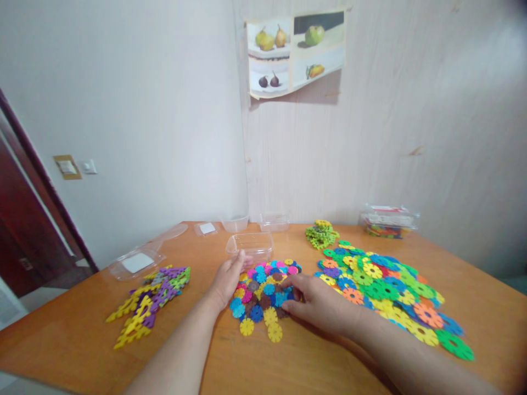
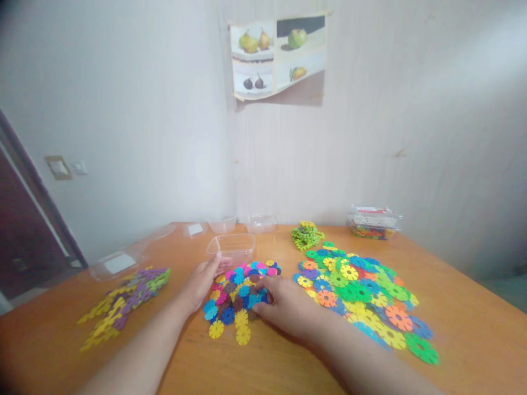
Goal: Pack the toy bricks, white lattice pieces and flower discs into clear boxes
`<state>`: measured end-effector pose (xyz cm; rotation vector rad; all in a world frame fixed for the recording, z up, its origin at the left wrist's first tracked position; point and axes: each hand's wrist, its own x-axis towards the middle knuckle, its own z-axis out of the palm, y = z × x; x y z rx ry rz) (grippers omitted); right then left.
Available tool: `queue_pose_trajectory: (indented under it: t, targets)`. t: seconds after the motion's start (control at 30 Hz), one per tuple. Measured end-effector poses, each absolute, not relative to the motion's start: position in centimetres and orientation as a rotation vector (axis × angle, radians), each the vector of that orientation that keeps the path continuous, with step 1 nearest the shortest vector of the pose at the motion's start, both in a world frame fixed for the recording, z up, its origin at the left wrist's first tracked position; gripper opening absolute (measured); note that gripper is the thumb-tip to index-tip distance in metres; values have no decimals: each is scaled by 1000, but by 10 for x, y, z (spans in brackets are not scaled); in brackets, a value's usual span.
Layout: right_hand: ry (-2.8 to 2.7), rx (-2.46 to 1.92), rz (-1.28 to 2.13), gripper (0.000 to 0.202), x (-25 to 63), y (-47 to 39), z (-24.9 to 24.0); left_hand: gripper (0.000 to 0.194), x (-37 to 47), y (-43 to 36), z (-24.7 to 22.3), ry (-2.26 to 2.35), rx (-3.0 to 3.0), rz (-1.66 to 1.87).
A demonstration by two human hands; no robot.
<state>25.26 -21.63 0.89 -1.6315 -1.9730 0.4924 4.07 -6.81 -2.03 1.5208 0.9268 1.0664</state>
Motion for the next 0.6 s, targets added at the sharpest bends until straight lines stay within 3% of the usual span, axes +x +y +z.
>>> queue_pose_trajectory:
  t: [0.2,0.6]
  targets:
    - [-2027,-1502,381,26,236,-213,3,72,40,-69,-17,917,1473,1062]
    - [-1974,-1717,538,17,256,-215,8,70,38,-69,-16,902,1428,1082]
